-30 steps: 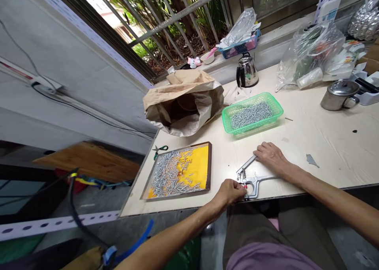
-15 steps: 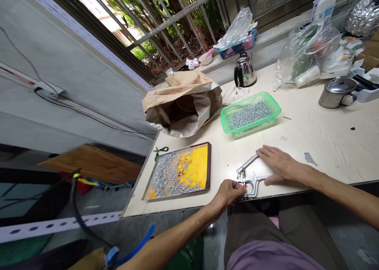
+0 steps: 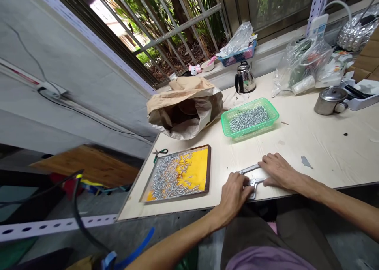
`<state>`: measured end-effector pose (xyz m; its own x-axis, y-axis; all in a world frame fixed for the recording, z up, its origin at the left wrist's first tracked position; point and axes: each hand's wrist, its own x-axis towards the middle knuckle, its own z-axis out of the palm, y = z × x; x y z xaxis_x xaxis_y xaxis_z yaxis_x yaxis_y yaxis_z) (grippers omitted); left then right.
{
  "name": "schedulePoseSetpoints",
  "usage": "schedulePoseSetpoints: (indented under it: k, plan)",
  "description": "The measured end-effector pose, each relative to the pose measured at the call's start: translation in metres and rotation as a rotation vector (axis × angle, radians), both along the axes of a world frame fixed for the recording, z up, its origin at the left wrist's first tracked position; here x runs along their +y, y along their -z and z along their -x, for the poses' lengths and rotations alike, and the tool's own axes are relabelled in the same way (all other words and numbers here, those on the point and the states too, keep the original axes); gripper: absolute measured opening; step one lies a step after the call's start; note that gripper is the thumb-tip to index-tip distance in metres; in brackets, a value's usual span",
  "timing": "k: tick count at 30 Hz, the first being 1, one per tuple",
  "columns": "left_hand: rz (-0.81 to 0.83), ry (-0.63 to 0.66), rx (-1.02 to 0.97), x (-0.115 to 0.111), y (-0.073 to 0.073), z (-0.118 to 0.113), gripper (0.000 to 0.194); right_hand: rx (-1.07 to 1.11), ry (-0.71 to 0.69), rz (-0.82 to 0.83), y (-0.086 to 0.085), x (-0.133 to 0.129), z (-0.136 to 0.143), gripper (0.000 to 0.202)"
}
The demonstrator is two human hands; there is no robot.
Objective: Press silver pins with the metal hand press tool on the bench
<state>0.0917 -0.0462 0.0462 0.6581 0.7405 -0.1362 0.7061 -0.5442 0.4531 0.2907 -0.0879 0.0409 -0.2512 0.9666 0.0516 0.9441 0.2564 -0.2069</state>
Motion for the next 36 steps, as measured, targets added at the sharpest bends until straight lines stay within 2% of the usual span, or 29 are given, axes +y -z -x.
schedulePoseSetpoints:
  k: [2,4,6,8,11,16,19,23,26,28,30,32,34,36]
  plan:
    - [-0.089,0.212,-0.042,0.004,0.005,-0.014,0.043,0.000,0.013,0.007,-0.002,-0.003,0.001,0.040]
    - [-0.129,0.362,-0.049,0.012,0.011,-0.027,0.059,0.001,0.023,0.033,-0.003,-0.005,0.000,0.045]
    - [-0.140,0.445,-0.026,0.023,0.014,-0.035,0.066,0.005,0.028,0.073,-0.004,-0.008,-0.004,0.057]
    - [-0.133,0.475,0.018,0.031,0.014,-0.039,0.072,0.007,0.044,0.098,-0.006,-0.010,-0.008,0.064]
    - [-0.119,0.471,0.086,0.035,0.012,-0.041,0.068,0.000,0.074,0.073,-0.006,-0.012,-0.013,0.050]
    - [-0.122,0.371,0.096,0.027,0.015,-0.044,0.025,0.048,0.011,-0.022,0.004,-0.014,-0.012,0.008]
    - [-0.136,0.326,0.082,0.024,0.016,-0.047,0.018,0.082,0.018,-0.064,0.010,-0.015,-0.011,0.013]
    - [-0.210,0.291,0.058,0.019,0.017,-0.048,0.025,0.125,0.028,-0.025,0.007,-0.012,-0.018,0.007]
    - [-0.338,0.222,-0.029,0.004,0.027,-0.044,0.039,0.132,0.008,0.066,0.008,-0.002,-0.031,0.049]
    - [-0.418,0.221,-0.107,-0.012,0.039,-0.041,0.043,0.129,-0.017,0.102,0.013,0.006,-0.039,0.064]
    - [-0.455,0.273,-0.175,-0.029,0.050,-0.038,0.046,0.122,-0.035,0.093,0.017,0.016,-0.045,0.057]
    - [-0.445,0.313,-0.235,-0.042,0.058,-0.036,0.050,0.091,-0.027,0.058,0.017,0.025,-0.046,0.035]
    - [-0.406,0.317,-0.283,-0.049,0.062,-0.035,0.051,0.038,0.011,0.021,0.011,0.034,-0.042,0.019]
    - [-0.361,0.304,-0.318,-0.050,0.060,-0.034,0.052,-0.021,0.069,-0.007,-0.001,0.042,-0.034,0.018]
